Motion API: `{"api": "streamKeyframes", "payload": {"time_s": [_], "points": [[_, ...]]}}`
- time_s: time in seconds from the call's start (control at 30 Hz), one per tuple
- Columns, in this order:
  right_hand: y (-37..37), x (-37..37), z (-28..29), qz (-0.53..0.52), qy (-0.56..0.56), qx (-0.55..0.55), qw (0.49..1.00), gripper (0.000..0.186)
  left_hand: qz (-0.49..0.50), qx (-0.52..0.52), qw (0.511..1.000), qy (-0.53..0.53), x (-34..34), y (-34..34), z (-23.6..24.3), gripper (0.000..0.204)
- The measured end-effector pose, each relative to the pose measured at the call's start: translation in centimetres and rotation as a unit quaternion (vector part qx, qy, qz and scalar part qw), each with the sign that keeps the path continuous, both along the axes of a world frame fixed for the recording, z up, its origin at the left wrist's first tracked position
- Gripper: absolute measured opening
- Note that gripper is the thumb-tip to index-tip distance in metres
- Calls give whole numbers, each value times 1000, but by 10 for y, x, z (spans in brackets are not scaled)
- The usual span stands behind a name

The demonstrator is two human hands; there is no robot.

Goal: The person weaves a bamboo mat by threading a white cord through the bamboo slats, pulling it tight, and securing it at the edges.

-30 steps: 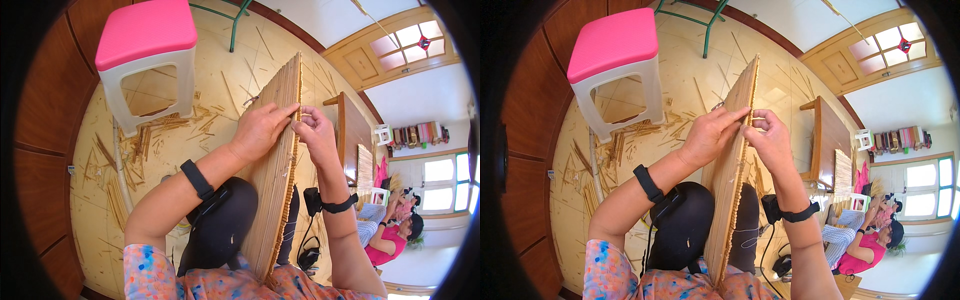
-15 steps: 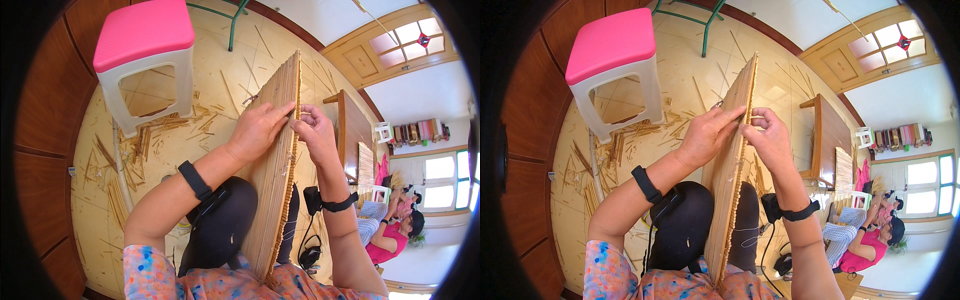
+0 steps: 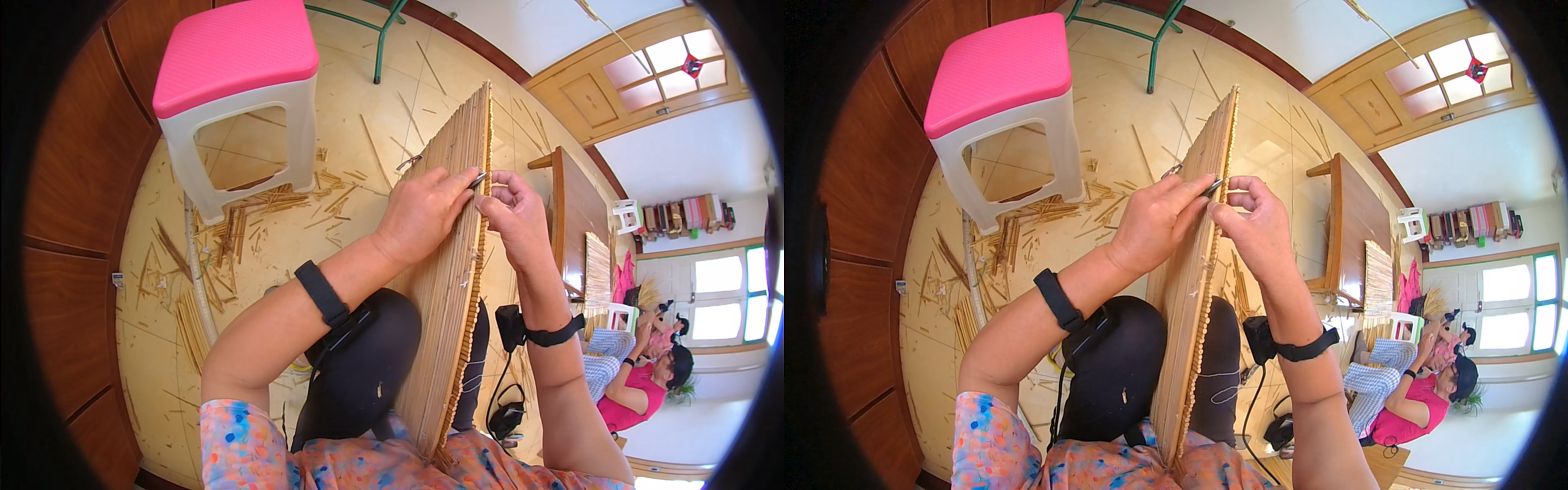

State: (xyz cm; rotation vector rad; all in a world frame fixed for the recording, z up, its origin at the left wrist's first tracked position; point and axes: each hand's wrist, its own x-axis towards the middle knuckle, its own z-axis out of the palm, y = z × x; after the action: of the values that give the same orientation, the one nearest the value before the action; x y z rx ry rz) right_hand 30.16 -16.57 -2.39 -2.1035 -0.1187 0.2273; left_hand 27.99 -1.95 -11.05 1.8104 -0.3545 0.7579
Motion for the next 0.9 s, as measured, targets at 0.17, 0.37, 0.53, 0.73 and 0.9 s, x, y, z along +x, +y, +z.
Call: {"api": "streamKeyframes", "payload": {"time_s": [0.17,0.37,0.53,0.73,0.9], "points": [[2,-1,1,-4,-2,-5,1000,39,11,14,1000,2,-1,1,3,33],[1,-1,1,-6,7,5,1000,39,43,-16,999,6,1,10,2,32],[-3,0,-1,-9,10,14,1000,40,124,-21,990,61,-3,36,5,29],[-3,0,-2,-10,14,23,1000,40,215,10,943,253,-5,89,6,36],[-1,0,-2,2,12,27,1000,41,231,-81,937,250,1,116,-14,31]]}}
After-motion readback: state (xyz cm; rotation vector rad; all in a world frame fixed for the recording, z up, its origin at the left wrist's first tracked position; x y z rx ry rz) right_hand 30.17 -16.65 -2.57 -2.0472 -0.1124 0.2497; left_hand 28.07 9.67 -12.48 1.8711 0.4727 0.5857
